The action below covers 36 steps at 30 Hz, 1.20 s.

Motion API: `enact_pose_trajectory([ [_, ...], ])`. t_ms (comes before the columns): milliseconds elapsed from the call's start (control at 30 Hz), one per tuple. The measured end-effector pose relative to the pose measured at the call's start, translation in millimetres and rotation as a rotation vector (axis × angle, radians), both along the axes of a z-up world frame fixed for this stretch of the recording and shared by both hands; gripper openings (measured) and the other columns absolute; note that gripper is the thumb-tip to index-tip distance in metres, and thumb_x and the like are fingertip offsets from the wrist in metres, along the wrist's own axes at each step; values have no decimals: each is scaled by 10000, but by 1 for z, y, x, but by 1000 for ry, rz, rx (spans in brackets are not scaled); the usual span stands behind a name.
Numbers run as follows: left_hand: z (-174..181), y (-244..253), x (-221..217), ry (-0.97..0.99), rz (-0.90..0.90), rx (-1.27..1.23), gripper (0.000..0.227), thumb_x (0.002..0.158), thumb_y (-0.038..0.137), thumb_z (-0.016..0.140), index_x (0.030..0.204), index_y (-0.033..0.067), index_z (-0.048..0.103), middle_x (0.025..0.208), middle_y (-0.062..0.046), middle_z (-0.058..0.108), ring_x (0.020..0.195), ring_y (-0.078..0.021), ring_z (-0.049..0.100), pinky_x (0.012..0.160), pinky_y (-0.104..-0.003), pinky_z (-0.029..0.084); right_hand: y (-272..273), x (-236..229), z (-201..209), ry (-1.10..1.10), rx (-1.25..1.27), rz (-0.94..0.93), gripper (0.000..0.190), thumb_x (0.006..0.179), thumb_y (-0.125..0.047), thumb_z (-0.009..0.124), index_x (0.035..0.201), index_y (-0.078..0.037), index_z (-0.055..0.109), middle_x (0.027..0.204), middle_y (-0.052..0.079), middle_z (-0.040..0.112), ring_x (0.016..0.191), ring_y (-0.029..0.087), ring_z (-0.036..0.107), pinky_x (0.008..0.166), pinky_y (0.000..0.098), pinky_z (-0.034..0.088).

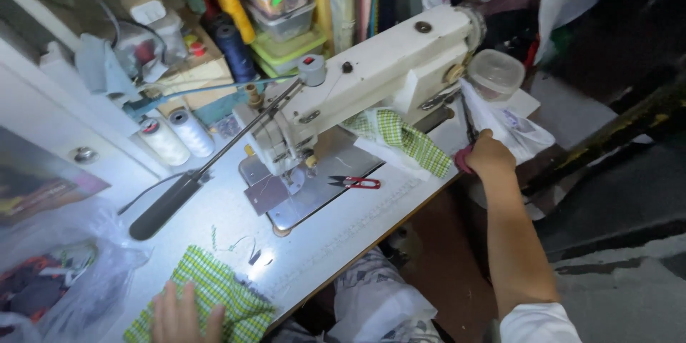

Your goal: The person uses pink-handled shears to trim the edges of a green and yellow checkered fabric piece on a white table. After cutting, the person folds the fabric and handles a white strip of material.

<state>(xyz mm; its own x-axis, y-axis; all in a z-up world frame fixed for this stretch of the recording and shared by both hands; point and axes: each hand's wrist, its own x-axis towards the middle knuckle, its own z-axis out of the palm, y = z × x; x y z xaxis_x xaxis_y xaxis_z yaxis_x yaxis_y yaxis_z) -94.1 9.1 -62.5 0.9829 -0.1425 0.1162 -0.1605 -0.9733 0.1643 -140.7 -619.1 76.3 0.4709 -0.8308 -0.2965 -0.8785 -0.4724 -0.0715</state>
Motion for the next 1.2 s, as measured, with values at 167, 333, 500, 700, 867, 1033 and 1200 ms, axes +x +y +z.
enact_pose_trajectory([
  [167,15,-12,-32,-242,-31,52,809,920,630,430,1560,135,444,1660,-150,405,1526,-388,379,1170,-612,351,-1,14,-16,-109,0,168,766,805,-446,740,1343,15,452,1269,333,653,1186,511,627,931,544,512],
  [333,45,-3,-22,-32,-191,-57,766,976,627,417,1585,166,349,1680,-106,269,1548,-332,208,1206,-580,152,78,-22,49,-462,-289,403,430,974,-345,729,1321,-91,705,1023,102,748,983,364,703,737,533,530],
  [500,52,4,-12,44,-201,-88,771,984,628,401,1593,161,323,1688,-96,236,1553,-323,168,1210,-572,111,222,1,12,-684,-9,1202,390,854,20,578,1195,-137,684,1225,74,690,976,246,654,820,380,538],
  [700,43,21,-1,-79,-242,-143,753,978,695,442,1516,170,487,1629,-135,384,1509,-379,324,1179,-646,228,370,105,-38,-579,280,1609,442,971,-92,497,1393,-152,617,1400,126,615,1359,320,531,1096,471,410],
  [867,36,29,4,-99,-270,-102,762,964,713,437,1520,194,483,1635,-115,379,1506,-356,336,1182,-631,240,393,122,-59,-325,266,1695,495,1033,-354,441,1463,-139,557,1537,153,524,1482,360,406,1205,565,279],
  [1033,42,31,5,-69,-302,-143,753,992,699,394,1519,171,489,1626,-146,389,1498,-382,341,1183,-633,221,341,61,-75,-502,470,1766,470,1057,-365,455,1438,-125,588,1476,180,575,1429,378,442,1175,574,275],
  [1200,39,30,12,-110,-327,-103,749,985,714,374,1509,194,503,1619,-125,409,1493,-360,364,1183,-615,251,314,12,-63,-580,427,1620,781,930,-579,615,1514,-81,471,1573,203,436,1457,390,379,1205,538,241],
])
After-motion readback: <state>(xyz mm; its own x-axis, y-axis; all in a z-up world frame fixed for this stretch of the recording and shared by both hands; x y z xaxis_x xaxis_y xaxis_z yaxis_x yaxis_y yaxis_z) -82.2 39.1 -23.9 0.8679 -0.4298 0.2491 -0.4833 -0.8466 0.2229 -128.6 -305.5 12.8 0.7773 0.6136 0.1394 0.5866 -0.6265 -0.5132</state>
